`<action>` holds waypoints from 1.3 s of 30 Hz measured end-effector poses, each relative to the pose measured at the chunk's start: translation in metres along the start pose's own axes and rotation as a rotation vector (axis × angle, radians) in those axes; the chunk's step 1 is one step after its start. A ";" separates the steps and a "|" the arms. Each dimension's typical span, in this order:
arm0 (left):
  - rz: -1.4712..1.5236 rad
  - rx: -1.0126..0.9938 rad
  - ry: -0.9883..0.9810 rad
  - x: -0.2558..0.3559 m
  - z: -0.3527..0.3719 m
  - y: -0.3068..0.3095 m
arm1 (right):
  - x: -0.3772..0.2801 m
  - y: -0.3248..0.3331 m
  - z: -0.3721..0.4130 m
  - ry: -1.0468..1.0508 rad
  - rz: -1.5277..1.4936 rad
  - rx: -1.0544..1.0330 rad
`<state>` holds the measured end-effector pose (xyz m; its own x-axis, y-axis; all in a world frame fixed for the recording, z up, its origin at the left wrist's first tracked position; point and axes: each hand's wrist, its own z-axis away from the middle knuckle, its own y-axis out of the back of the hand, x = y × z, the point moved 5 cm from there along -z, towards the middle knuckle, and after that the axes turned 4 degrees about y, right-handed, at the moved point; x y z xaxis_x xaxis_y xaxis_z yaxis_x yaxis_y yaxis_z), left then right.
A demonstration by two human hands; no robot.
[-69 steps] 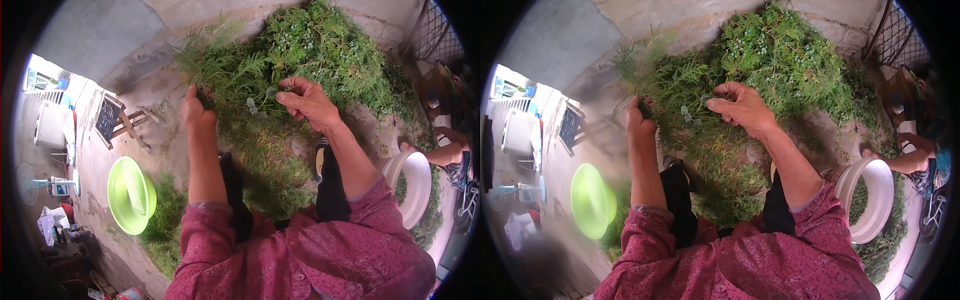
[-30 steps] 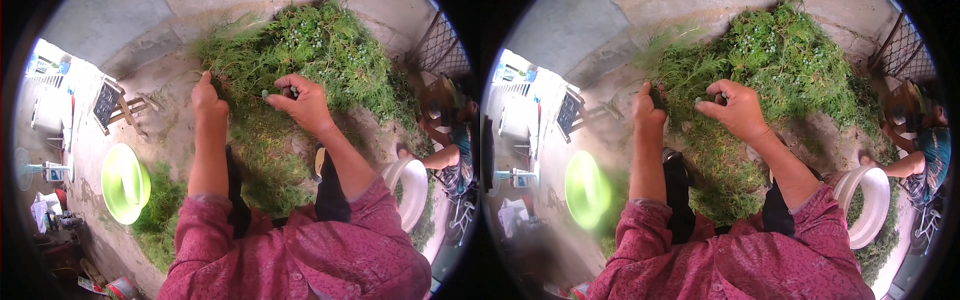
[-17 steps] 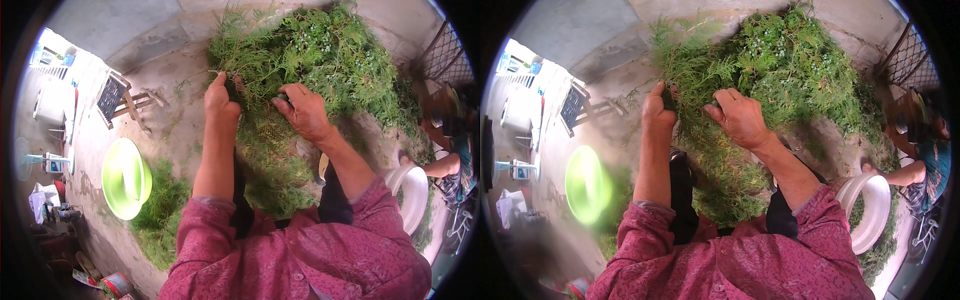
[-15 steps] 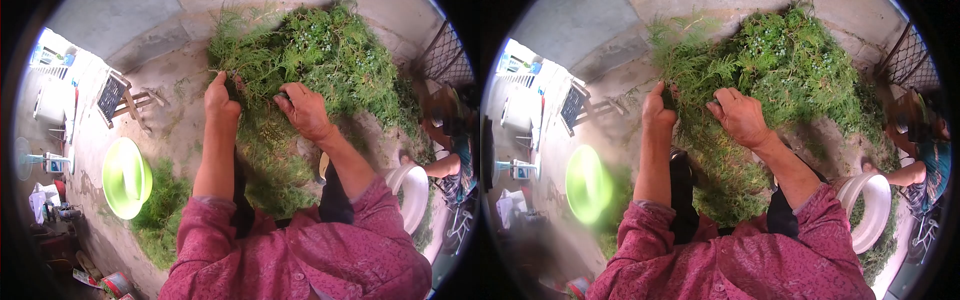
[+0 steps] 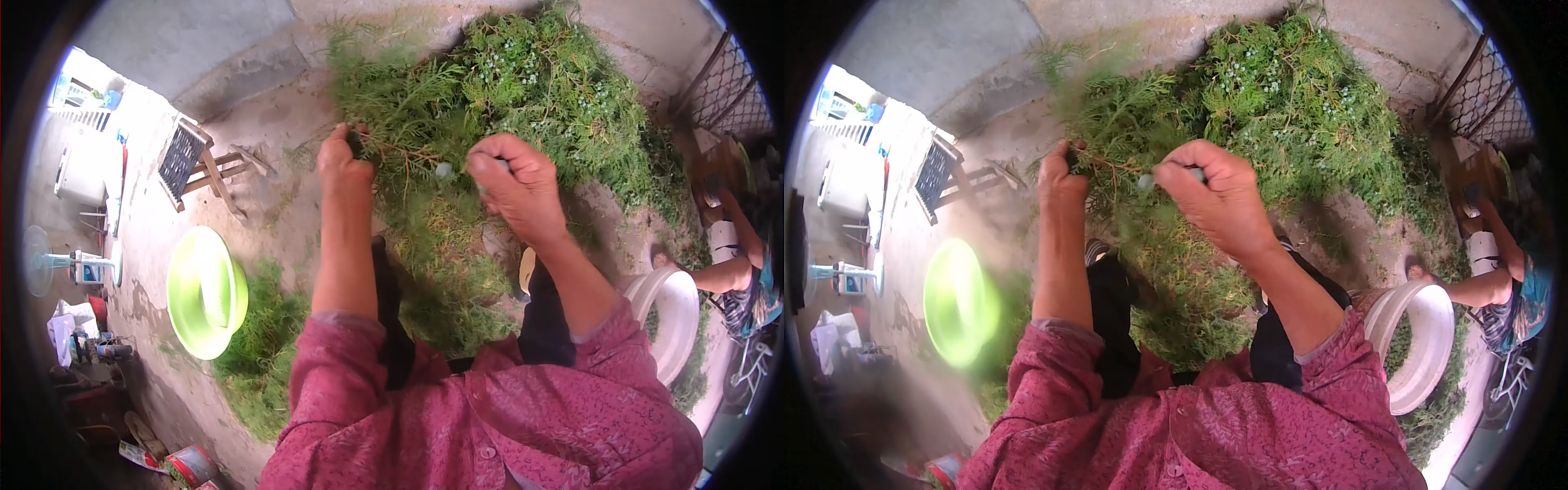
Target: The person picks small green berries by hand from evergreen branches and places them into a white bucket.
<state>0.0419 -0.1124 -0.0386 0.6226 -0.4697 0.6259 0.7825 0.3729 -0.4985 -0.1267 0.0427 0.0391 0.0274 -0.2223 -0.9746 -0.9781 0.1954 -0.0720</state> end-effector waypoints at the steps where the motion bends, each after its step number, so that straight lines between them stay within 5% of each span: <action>1: 0.002 0.001 0.001 0.002 -0.004 0.004 | 0.000 0.005 0.002 -0.057 -0.173 0.026; 2: 0.019 -0.012 -0.020 0.003 -0.012 0.007 | 0.001 0.014 0.000 -0.056 -0.173 0.028; 5: 0.021 -0.027 -0.046 0.004 -0.021 0.009 | 0.022 0.026 -0.007 -0.360 -0.838 0.021; 12: 0.015 -0.040 -0.042 0.001 -0.002 -0.001 | 0.034 0.029 -0.003 -0.524 -1.062 -0.057; 16: -0.039 -0.079 -0.121 0.001 -0.007 -0.003 | 0.030 0.029 -0.005 -0.518 -0.902 0.008; 18: -0.297 -0.165 -0.221 -0.007 0.006 -0.015 | 0.032 0.029 -0.005 -0.537 -0.859 0.042; 22: -0.508 -0.197 -0.157 -0.045 0.015 -0.026 | 0.038 0.031 -0.006 -0.502 -0.721 0.033; 24: -0.541 -0.542 0.000 -0.061 0.054 -0.047 | 0.040 0.032 -0.007 -0.506 -0.658 0.058; 31: -0.761 -0.762 -0.010 -0.083 0.069 -0.050 | 0.048 0.036 -0.007 -0.414 -0.332 0.016; 34: -0.757 -0.795 -0.076 -0.086 0.066 -0.049 | 0.053 0.037 -0.005 -0.383 -0.210 -0.009; 36: -1.152 -0.687 -0.436 -0.078 0.068 -0.051 | 0.055 0.036 -0.004 -0.383 -0.154 -0.028; 39: -1.341 -0.601 -0.582 -0.072 0.078 -0.055 | 0.056 0.038 -0.007 -0.362 -0.064 -0.018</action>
<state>-0.0457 -0.0368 -0.0089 -0.4681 0.2279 0.8538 0.7157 -0.4689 0.5176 -0.1641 0.0316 -0.0165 0.1564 0.1198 -0.9804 -0.9755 0.1744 -0.1343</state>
